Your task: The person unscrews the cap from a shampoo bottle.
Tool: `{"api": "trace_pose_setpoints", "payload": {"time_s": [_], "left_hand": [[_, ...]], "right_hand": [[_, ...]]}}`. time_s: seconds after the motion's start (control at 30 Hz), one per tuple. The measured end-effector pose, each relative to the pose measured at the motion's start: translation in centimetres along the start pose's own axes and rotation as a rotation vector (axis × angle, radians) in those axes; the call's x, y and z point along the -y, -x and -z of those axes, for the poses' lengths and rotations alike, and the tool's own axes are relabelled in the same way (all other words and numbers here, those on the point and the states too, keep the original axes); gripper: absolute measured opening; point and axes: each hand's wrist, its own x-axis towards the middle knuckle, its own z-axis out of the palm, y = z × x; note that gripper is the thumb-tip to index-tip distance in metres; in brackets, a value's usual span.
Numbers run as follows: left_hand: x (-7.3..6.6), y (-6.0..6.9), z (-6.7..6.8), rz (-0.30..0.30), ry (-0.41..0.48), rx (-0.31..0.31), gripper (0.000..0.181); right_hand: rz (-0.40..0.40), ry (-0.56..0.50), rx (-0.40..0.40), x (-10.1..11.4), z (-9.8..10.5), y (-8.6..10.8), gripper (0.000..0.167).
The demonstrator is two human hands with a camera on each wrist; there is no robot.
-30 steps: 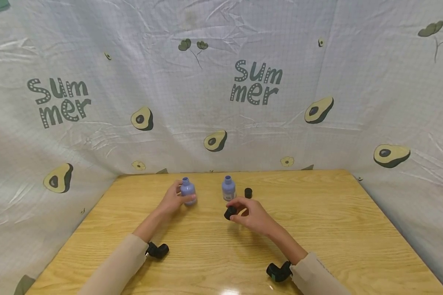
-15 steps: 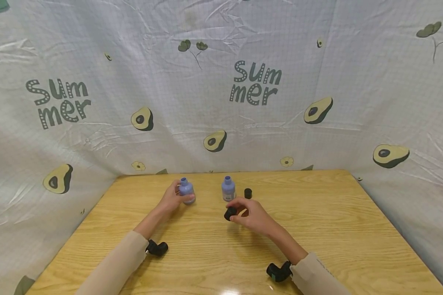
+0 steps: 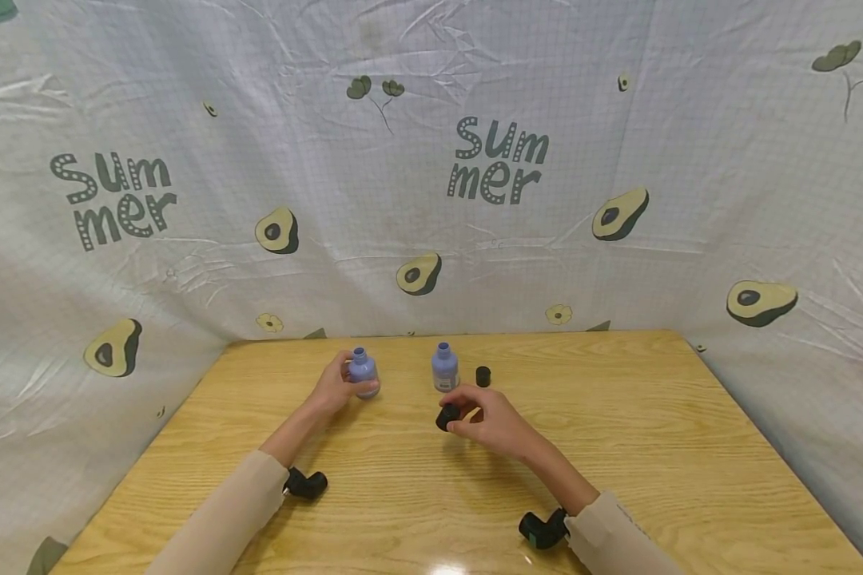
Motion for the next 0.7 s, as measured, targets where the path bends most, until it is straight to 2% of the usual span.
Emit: {"api": "trace_pose_setpoints", "payload": {"time_s": [0.53, 0.7], "left_hand": [[0.02, 0.59, 0.14, -0.007, -0.029, -0.019, 0.063], [0.11, 0.3, 0.15, -0.008, -0.028, -0.008, 0.065]], "right_hand": [[-0.011, 0.006, 0.017, -0.02, -0.24, -0.17, 0.035], [-0.044, 0.024, -0.013, 0.28, -0.39, -0.22, 0.036]]}}
